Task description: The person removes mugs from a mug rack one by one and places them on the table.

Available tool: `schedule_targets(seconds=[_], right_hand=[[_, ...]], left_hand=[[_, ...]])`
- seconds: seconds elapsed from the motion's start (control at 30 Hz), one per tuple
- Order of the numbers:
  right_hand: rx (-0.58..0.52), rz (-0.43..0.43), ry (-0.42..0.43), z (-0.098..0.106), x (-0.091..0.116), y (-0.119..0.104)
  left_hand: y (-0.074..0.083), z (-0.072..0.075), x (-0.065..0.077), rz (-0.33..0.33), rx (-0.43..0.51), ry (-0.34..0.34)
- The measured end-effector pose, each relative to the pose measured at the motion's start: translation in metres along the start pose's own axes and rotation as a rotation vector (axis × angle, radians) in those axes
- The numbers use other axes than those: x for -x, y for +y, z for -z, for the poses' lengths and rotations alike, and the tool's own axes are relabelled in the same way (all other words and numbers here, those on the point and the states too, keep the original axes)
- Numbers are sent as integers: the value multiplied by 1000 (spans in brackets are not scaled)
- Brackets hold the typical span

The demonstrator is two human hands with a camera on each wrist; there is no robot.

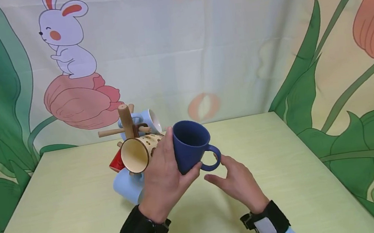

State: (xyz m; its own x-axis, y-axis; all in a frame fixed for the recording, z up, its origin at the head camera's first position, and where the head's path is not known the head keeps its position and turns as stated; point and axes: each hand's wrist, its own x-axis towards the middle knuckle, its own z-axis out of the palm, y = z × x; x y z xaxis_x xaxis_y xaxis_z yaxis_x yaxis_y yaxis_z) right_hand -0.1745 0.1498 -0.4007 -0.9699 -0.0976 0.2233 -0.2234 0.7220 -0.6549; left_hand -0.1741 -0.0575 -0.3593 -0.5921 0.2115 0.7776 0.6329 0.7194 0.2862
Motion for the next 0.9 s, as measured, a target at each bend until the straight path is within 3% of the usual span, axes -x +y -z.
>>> schedule_targets(seconds=[0.27, 0.57, 0.7, 0.9], right_hand=[[-44, 24, -43, 4, 2, 3], [-169, 26, -168, 4, 1, 5], [-206, 27, -246, 8, 1, 7], [-323, -8, -429, 13, 1, 9]], left_hand=[[-5, -28, 18, -25, -67, -88], [-13, -42, 33, -67, -124, -193], [-14, -45, 39, -60, -95, -250], [-20, -46, 47, -40, 28, -308]])
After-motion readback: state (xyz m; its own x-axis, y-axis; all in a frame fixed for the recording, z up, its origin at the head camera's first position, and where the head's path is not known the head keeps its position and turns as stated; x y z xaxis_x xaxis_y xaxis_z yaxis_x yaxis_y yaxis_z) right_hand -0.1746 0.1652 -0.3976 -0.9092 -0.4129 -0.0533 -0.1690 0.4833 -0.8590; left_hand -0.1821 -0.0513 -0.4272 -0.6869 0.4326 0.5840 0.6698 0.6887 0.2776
